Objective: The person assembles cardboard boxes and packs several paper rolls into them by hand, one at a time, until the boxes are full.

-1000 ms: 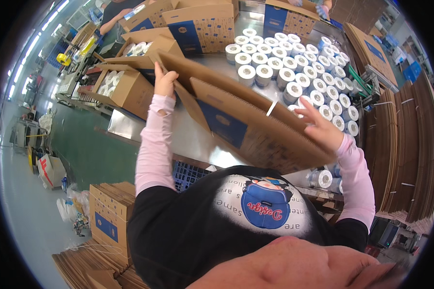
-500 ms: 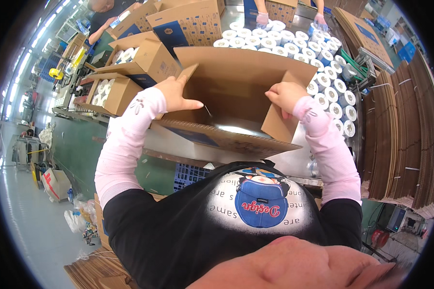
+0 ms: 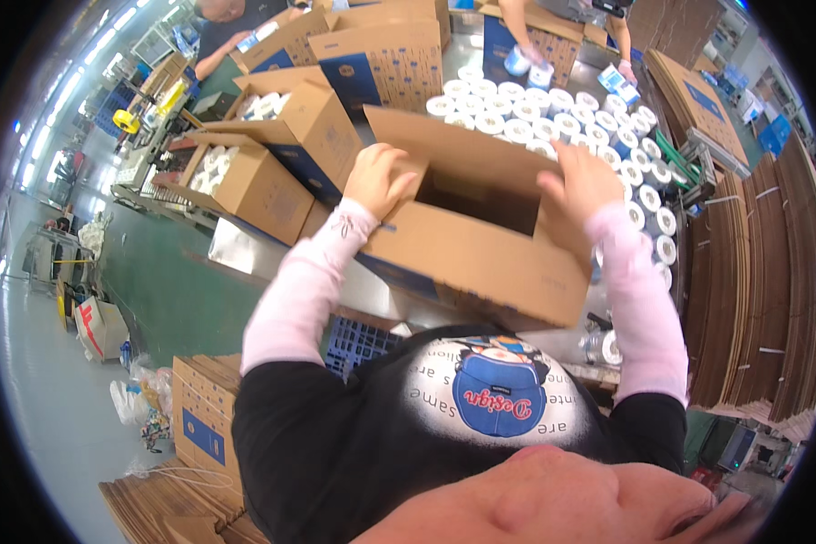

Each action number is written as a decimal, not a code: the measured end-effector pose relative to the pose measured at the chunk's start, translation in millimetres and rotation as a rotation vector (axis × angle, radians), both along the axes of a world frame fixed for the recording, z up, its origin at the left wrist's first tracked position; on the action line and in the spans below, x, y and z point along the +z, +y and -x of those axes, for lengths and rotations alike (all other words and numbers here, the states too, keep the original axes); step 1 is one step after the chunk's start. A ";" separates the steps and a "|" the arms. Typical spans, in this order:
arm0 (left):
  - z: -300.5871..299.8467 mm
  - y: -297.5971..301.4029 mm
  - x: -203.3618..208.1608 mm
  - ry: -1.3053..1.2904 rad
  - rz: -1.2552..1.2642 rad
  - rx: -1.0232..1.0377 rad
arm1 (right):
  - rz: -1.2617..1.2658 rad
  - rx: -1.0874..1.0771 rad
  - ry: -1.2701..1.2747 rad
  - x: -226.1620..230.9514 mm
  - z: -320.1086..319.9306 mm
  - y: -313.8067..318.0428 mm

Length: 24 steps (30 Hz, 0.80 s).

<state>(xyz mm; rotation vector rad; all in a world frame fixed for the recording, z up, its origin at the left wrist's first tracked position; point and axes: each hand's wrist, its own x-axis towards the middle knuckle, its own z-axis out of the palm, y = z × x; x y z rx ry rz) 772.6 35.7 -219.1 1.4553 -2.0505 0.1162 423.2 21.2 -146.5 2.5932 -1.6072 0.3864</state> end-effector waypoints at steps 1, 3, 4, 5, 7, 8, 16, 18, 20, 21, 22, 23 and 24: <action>-4.4 2.3 -4.2 0.111 0.193 0.065 | 0.204 0.091 -0.025 -9.0 1.8 23.9; -13.0 6.4 -12.8 0.377 0.376 0.283 | -0.103 0.134 -0.004 -14.6 -4.5 74.6; -10.0 -0.6 -20.5 0.371 0.061 0.305 | -0.232 0.265 0.071 -50.2 1.3 94.5; -10.5 -0.3 -17.2 0.337 -0.258 0.335 | -0.326 0.232 0.099 -43.5 1.5 106.2; -3.4 8.4 -18.5 0.065 -0.565 0.307 | -0.263 0.247 0.132 -59.4 29.3 105.6; 1.6 14.6 -22.9 0.192 -0.430 0.114 | -0.179 0.109 0.060 -76.6 59.1 96.1; 15.1 85.2 -258.2 1.472 -1.274 0.084 | -0.765 -0.745 -1.159 -209.8 353.3 71.7; 27.8 92.1 -221.2 1.713 -1.301 -0.067 | -0.823 -0.784 -1.191 -254.3 357.7 103.0; -30.6 75.7 -135.3 1.639 -1.260 -0.228 | -0.953 -0.830 -1.266 -286.2 310.9 129.4; -49.6 66.4 -80.6 1.591 -1.097 -0.448 | -1.027 -0.825 -1.309 -296.3 277.6 134.7; -53.2 56.8 -19.9 1.487 -1.000 -0.516 | -1.088 -0.826 -1.353 -304.2 248.4 143.8; -58.5 48.7 25.7 1.417 -1.043 -0.549 | -1.153 -0.819 -1.398 -310.2 216.7 148.1; -53.2 48.0 68.9 1.410 -1.109 -0.481 | -1.200 -0.811 -1.433 -307.1 188.6 145.4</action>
